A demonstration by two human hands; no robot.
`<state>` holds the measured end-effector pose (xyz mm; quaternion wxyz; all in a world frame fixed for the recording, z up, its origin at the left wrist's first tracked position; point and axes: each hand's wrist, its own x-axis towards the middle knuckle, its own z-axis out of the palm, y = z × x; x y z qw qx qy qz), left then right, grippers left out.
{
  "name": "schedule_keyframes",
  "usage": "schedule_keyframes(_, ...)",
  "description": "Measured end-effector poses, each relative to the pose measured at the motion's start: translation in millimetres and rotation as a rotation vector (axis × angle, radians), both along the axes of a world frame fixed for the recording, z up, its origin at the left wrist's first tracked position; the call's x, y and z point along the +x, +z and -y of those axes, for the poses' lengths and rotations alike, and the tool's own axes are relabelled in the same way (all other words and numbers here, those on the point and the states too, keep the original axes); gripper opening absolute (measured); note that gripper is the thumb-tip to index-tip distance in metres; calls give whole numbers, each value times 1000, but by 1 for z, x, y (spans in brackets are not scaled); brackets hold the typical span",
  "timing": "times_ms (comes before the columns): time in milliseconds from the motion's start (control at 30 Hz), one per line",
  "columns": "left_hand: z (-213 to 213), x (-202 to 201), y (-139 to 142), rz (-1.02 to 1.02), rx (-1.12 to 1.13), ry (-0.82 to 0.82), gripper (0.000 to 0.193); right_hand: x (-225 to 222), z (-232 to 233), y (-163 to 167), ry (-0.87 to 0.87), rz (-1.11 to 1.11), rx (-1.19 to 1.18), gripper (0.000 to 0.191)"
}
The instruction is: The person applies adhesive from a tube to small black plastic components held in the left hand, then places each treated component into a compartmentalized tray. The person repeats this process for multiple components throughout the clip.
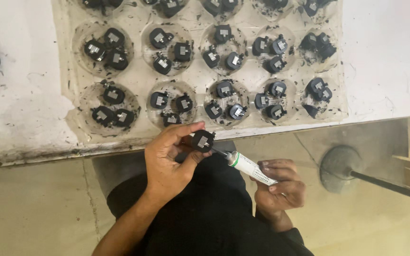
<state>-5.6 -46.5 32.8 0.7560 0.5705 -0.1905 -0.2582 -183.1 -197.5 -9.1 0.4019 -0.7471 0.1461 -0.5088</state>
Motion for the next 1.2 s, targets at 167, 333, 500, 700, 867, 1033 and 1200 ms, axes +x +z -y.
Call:
schedule_keyframes(167,-12,0,9,48,-22,37,46,5,-10,4,0,0,-19,49)
schedule_keyframes(333,-20,1,13,74,5,39,47,7,-14,14,-3,-74,-129,50)
schedule_keyframes(500,-24,1,15,100,35,23,50,9,-17,26,23,-105,-163,47)
schedule_keyframes(700,-26,2,12,58,0,14,49,12,-17,32,30,-131,-216,47)
schedule_keyframes(867,-26,3,9,81,-2,28,49,13,-18,31,31,-135,-216,46)
schedule_keyframes(1033,-26,0,2,49,-7,42,50,15,-17,32,36,-142,-220,46)
schedule_keyframes(1200,-19,-6,-13,-151,-89,19,48,16,-19,35,28,-166,-210,48)
